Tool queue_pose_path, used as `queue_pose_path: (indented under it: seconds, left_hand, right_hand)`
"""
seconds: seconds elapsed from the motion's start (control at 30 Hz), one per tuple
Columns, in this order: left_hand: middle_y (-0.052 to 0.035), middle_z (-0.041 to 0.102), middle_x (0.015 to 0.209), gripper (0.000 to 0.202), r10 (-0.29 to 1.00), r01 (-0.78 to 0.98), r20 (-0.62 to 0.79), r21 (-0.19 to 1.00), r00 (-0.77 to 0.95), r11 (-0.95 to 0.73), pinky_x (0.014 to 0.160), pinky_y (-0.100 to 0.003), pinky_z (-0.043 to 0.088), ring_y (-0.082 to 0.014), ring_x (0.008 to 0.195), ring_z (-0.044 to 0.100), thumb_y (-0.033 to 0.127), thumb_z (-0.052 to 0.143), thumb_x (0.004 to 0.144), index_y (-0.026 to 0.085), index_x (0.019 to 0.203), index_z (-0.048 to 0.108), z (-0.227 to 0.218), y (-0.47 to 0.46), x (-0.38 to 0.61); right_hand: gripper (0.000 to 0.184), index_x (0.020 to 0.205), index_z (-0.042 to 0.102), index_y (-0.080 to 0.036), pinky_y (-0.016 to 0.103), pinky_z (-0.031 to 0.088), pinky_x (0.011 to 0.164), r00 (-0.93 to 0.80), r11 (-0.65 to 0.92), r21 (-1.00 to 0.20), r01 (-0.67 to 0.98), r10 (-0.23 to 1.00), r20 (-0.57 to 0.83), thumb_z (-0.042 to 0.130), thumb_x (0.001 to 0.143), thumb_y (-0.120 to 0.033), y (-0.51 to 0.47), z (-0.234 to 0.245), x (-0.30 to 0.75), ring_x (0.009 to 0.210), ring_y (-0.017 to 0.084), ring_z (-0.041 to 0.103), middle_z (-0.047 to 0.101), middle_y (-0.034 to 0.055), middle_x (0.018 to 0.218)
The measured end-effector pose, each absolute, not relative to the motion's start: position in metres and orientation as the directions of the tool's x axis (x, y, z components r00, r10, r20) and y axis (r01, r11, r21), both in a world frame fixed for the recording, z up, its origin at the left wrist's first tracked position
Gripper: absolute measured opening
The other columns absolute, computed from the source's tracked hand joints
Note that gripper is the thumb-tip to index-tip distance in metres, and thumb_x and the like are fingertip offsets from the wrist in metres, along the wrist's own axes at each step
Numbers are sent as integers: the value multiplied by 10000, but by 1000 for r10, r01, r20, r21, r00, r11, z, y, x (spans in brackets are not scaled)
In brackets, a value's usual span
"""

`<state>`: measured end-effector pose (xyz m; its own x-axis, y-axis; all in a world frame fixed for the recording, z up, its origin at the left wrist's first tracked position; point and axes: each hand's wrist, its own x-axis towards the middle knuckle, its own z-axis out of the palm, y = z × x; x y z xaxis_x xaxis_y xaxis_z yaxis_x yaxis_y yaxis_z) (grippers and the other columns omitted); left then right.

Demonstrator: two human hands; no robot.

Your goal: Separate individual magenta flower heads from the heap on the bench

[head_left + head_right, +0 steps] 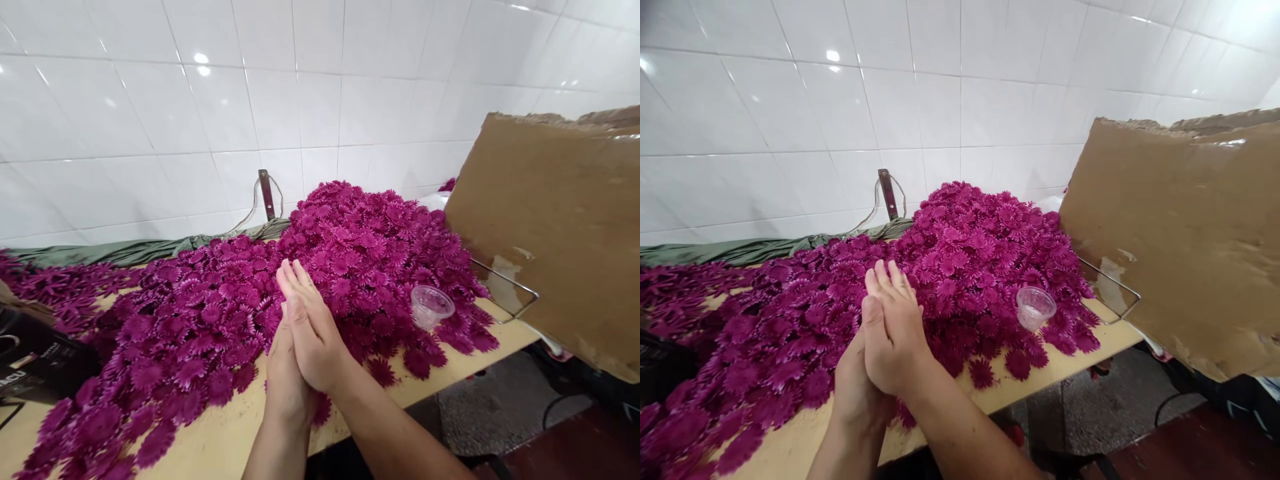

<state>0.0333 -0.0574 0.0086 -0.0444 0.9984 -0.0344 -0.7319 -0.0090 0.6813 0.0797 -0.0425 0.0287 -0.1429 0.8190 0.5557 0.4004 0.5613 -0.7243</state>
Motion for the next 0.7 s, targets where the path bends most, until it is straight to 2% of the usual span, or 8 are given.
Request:
queue_pose_path:
  seconds: [0.07,0.13,0.23,0.3,0.4,0.47,0.6,0.7]
  left_hand:
    - [-37,494,1326,443,998,-786,-63,617,-1,39,1077,-311,254,-184,1273,368,462,446,824,253,1204,531,13,-54,27]
    - [-109,513,1299,554,991,-822,-114,557,62,116,1054,-376,302,-225,1255,394,545,369,823,188,1217,524,17,-46,19]
    - [-194,518,1269,676,984,-815,-169,560,60,146,1027,-437,330,-264,1233,420,591,285,824,99,1240,492,19,-35,14]
    - [-159,496,1303,648,990,-801,-126,587,57,121,1046,-422,302,-245,1244,409,582,271,832,139,1258,477,17,-36,19]
    - [-43,460,1355,486,998,-796,-54,603,26,53,1081,-363,244,-188,1271,372,489,335,857,265,1272,455,13,-48,32]
    - [-5,468,1349,440,996,-784,-83,621,-31,27,1085,-327,233,-166,1282,354,447,379,855,301,1263,459,12,-55,38]
    - [-11,498,1323,485,990,-787,-138,614,-29,63,1074,-278,250,-168,1295,330,521,404,818,282,1227,508,12,-57,34]
    - [-38,491,1328,564,986,-832,-116,530,120,164,1082,-338,227,-189,1306,311,587,377,792,265,1239,497,4,-44,24]
  right_hand:
    - [499,1344,342,-79,423,178,1105,-143,589,-674,445,790,596,199,920,-298,-45,18,79,1353,169,146,293,80,1436]
    - [500,1342,339,-62,434,158,1109,-182,631,-600,491,748,638,254,897,-272,-53,3,77,1356,180,131,262,88,1448]
    - [544,1351,302,-19,443,173,1105,-240,667,-548,505,718,653,302,875,-281,-66,-6,76,1358,205,114,214,112,1460]
    - [543,1354,300,-22,444,176,1103,-214,657,-571,493,727,652,276,884,-294,-66,0,77,1357,206,122,228,109,1456]
    - [522,1330,367,-59,423,173,1105,-182,649,-625,434,742,645,191,913,-318,-51,17,80,1348,182,169,302,93,1429]
    - [535,1322,379,-59,406,178,1103,-204,648,-644,407,752,627,159,921,-336,-40,21,82,1344,169,184,333,101,1414]
    - [547,1326,363,-37,417,164,1103,-200,602,-645,470,785,587,162,915,-337,-32,10,83,1342,176,191,356,135,1399]
    - [572,1344,304,9,430,135,1108,-243,619,-600,508,770,589,223,899,-341,-44,0,80,1354,201,138,282,162,1431]
